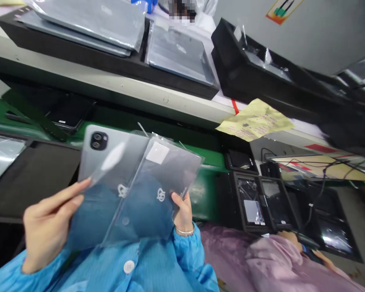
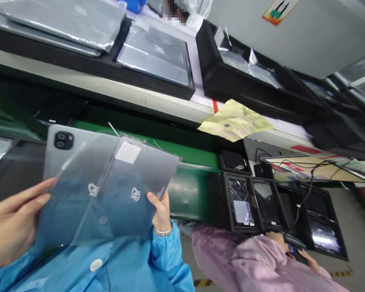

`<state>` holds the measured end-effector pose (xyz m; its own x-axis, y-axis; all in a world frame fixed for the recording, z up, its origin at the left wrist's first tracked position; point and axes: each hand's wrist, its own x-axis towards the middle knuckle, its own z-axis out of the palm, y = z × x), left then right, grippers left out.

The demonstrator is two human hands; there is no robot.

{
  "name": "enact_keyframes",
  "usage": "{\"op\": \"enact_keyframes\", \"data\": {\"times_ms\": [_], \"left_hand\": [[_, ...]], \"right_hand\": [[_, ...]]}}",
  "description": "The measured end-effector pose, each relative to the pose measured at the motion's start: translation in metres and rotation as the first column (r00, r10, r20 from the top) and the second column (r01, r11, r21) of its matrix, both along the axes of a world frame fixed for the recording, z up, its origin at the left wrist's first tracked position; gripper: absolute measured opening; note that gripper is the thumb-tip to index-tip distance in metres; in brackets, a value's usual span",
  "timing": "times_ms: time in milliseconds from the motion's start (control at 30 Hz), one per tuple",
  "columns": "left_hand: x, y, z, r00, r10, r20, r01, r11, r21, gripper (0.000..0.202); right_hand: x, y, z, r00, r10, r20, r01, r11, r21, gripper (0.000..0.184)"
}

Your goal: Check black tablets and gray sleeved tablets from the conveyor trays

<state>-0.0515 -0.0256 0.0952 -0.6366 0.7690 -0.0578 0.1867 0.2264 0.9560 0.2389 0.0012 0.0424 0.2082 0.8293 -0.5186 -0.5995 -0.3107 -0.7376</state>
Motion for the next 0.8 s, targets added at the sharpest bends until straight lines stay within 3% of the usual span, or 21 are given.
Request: {"op": "enact_keyframes", "data": {"times_ms": [100, 267, 533, 800], "left_hand": [[0.014, -0.006, -0.005, 0.983, -0.181, -0.01, 0.181, 0.982, 0.058, 0.02], [0.026, -0.01, -0.01, 0.905, -0.401, -0.139, 0.42, 0.894, 0.155, 0.018], [0.035, -0.008, 0.001, 0.867, -0.455, -0.203, 0.486, 0.863, 0.142, 0.011], [0.034, -0.015, 0.001, 0.867, -0.45, -0.214, 0.482, 0.866, 0.134, 0.014]], "right_hand": [[0.015, -0.013, 0.004, 0.993, -0.096, 0.073, 0.094, 0.995, 0.026, 0.051], [0.025, -0.04, 0.001, 0.975, -0.176, 0.138, 0.17, 0.984, 0.058, 0.054], [0.03, -0.059, 0.006, 0.972, -0.165, 0.169, 0.156, 0.986, 0.066, 0.062], [0.028, -0.066, 0.013, 0.96, -0.197, 0.2, 0.188, 0.98, 0.061, 0.08]]}}
